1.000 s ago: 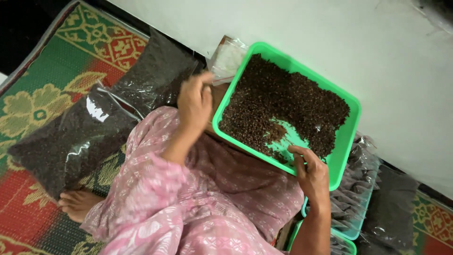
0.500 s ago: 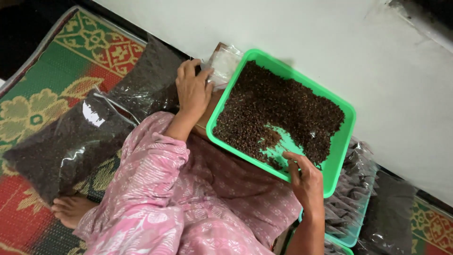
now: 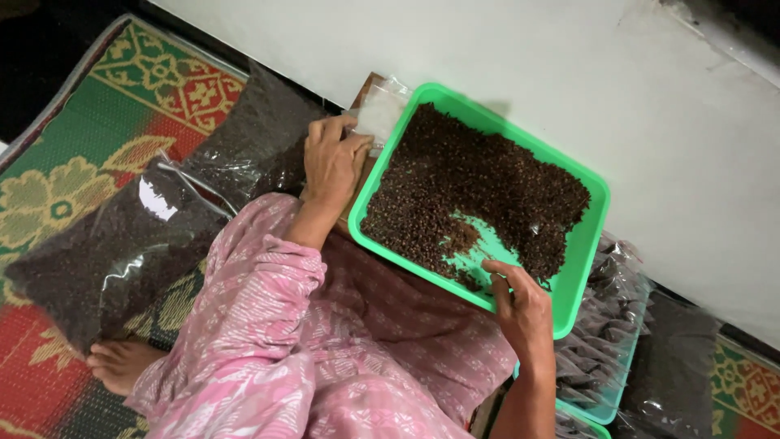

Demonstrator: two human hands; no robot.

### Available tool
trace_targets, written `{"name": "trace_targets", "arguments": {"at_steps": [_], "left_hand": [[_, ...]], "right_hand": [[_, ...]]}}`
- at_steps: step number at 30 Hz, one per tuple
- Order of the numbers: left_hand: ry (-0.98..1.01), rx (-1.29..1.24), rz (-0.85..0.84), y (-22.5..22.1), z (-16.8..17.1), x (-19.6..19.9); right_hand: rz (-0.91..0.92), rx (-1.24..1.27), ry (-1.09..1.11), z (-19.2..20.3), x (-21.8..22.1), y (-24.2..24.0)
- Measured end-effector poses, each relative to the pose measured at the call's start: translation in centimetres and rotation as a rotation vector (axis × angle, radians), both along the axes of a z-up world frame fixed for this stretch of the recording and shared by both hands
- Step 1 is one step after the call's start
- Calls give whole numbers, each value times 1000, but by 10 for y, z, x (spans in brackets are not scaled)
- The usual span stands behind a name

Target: The person scoops dried cloves from a green tray using a small clear plastic cup and pours them into individual plastic bags, then sets the filled bags aside.

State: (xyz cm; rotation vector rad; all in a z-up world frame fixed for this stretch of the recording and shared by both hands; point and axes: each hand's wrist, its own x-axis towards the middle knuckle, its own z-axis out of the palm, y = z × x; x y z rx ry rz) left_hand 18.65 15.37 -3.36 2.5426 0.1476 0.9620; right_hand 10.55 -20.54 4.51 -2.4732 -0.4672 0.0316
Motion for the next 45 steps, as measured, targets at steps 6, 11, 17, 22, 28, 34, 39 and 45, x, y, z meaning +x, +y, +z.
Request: {"name": "trace_targets", "arguments": {"at_steps": [6,11,17,22,28,34,39,45], "left_hand": [[-96,-191,-21,5,-5,2],[-176,-568,42,6,16,-9],[1,-843,17,-31,70,-46],[112,-1082,-277,-105,82,-71],[189,-1137,-434,-147,77,-82],[185,-1054,-509,-159,70,-86],[172,-656,-684,-139,110,-81],[235,-248,-825,-135,110,-61]], "right_hand": [[-35,2,14,4,-2,3],[-21,70,-75,-3,-1,0],[1,148,-111,-10,7,-1],[-77,472,58,12,2,15],[-96,724,139,3,9,41],[-172,792,82,-4,13,42],[-90,591,-48,13,20,19],[88,55,-314,49,22,18]]}}
